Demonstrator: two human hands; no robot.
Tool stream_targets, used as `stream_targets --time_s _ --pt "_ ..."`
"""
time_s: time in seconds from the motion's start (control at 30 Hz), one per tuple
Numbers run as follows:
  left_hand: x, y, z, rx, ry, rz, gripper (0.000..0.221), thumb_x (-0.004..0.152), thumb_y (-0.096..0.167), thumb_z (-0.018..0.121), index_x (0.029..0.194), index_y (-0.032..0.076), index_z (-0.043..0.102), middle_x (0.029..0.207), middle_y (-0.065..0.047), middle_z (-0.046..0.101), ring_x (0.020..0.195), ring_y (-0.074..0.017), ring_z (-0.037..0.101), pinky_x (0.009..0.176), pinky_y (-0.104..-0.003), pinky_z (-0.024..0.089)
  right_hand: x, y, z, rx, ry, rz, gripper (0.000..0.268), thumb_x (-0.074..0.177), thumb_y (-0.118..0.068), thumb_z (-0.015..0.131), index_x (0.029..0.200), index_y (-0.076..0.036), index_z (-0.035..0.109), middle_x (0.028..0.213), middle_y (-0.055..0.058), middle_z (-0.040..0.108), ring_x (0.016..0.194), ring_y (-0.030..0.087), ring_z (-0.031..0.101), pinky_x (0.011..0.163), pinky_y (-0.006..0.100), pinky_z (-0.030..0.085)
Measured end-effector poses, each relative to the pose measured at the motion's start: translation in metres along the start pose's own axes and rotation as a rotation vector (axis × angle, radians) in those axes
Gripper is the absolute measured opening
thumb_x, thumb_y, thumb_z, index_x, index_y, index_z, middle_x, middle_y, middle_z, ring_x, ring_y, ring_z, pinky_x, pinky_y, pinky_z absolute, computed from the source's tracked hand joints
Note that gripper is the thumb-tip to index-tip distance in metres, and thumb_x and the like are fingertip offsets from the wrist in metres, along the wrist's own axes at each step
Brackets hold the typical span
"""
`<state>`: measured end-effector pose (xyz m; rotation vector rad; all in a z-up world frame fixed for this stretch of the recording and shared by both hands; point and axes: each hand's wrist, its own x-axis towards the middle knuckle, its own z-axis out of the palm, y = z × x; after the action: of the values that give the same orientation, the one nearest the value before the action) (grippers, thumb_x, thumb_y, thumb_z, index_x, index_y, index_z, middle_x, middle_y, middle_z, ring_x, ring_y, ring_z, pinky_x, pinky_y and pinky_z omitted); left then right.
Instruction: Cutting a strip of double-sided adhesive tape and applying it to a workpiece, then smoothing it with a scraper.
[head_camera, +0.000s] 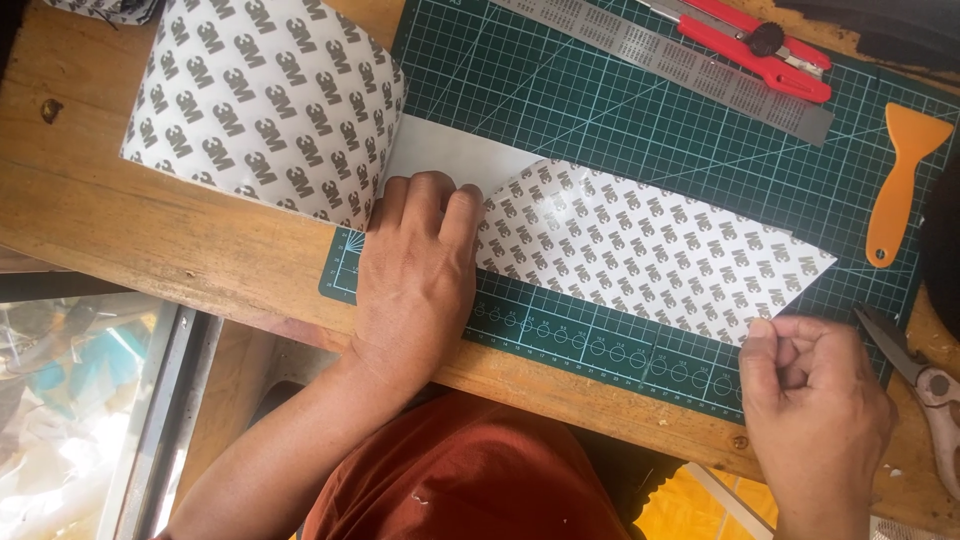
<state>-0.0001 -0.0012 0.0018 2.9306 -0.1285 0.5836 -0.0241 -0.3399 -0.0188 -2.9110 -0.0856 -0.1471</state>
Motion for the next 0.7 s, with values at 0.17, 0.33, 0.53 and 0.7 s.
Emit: stream_targets --time_s 0.17,0.33,0.53,0.7 --pt "0.0001 -0.0004 0.0002 0.012 -0.013 0.002 0.027 0.084 -0.013 0.053 0.102 0.007 0.050 0.095 -0.012 0.049 0.080 -0.0283 0.046 0.068 -0.041 0.044 0.0005 -0.0020 -0.0013 -0.001 -0.016 0.020 0.020 0.113 -0.020 0.076 0.118 -0.002 0.069 0.080 0.001 0.064 0.068 0.018 0.060 0.067 0.041 0.053" --pt "-0.0002 -0.0004 0.0024 0.025 -0.011 -0.007 0.027 0.084 -0.012 0.054 0.101 0.008 0.051 0.095 -0.012 0.049 0.079 -0.0286 0.047 0.066 -0.040 0.044 0.0008 -0.0036 -0.0023 0.003 -0.021 0.047 0.021 0.113 -0.022 0.075 0.118 -0.003 0.070 0.081 0.000 0.064 0.070 0.019 0.061 0.070 0.043 0.054" --pt "0.0001 -0.0002 0.0010 0.024 -0.009 0.010 0.028 0.083 -0.014 0.053 0.102 0.007 0.050 0.094 -0.012 0.048 0.081 -0.0281 0.045 0.069 -0.040 0.044 0.0005 -0.0031 -0.0020 0.005 -0.015 0.056 0.021 0.113 -0.023 0.076 0.118 -0.004 0.070 0.083 0.001 0.065 0.072 0.020 0.062 0.073 0.044 0.054" --pt "0.0011 0.0000 -0.0002 0.016 -0.004 0.014 0.027 0.083 -0.013 0.053 0.100 0.007 0.050 0.094 -0.012 0.048 0.080 -0.0283 0.045 0.069 -0.040 0.043 0.0017 -0.0059 -0.0041 0.010 -0.044 0.093 0.022 0.112 -0.024 0.074 0.118 -0.004 0.070 0.080 0.001 0.064 0.071 0.018 0.061 0.071 0.043 0.055"
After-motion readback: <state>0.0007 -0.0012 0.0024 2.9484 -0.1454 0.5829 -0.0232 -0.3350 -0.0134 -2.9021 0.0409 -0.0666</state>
